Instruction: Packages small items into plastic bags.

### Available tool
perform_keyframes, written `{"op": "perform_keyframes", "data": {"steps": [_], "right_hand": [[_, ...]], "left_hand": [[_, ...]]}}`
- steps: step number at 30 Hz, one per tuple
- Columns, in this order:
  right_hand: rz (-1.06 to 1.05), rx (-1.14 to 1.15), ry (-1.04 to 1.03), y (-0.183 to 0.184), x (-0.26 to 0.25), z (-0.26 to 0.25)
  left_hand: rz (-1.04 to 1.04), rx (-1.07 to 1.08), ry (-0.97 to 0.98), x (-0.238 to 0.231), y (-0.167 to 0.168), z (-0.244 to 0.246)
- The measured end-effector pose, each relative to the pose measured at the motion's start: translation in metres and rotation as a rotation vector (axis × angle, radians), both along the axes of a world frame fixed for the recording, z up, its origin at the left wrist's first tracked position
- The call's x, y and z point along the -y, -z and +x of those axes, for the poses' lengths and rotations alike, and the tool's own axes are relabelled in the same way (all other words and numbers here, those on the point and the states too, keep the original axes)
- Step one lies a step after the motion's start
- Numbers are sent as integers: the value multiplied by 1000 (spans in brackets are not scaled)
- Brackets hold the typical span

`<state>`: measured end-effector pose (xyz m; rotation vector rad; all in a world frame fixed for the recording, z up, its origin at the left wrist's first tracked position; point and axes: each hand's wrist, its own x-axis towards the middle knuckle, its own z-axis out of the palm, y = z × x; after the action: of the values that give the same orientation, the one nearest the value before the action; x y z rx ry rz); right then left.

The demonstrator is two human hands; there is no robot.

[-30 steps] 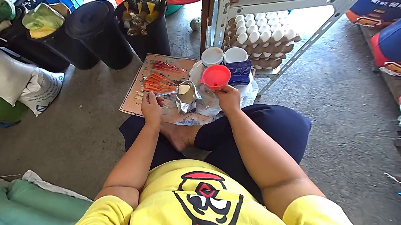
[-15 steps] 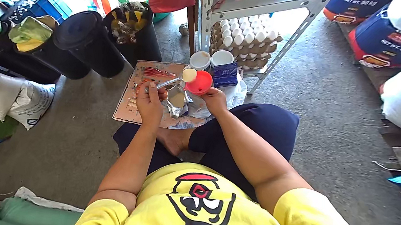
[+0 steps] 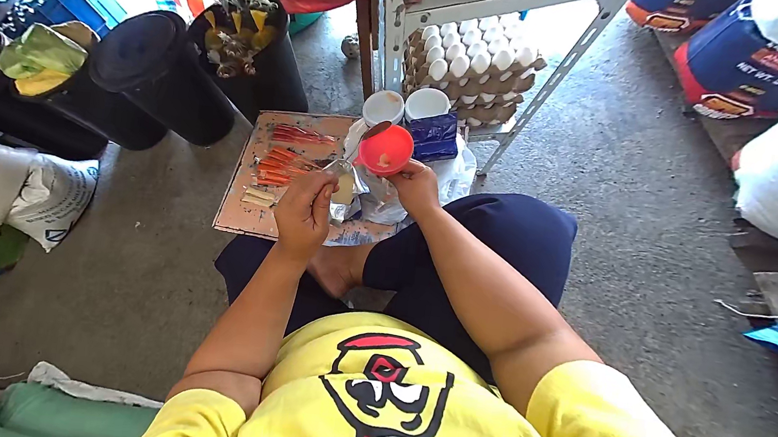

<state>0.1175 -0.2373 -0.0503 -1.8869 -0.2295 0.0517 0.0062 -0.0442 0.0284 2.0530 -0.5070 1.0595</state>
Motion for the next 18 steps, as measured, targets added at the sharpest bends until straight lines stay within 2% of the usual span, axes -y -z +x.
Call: {"op": "perform_keyframes", "data": {"steps": [4, 8, 15, 18], "right_hand": [[23, 27, 27, -2, 0, -1], [88, 157, 87, -1, -2, -3], [148, 219, 171, -4, 1, -4], [157, 237, 177, -4, 3, -2]], "left_hand": [[95, 51, 13, 0, 2, -1], [224, 48, -13, 5, 7, -4], [280, 172, -48, 19, 6, -8], [279, 112, -44, 23, 3, -8]]}}
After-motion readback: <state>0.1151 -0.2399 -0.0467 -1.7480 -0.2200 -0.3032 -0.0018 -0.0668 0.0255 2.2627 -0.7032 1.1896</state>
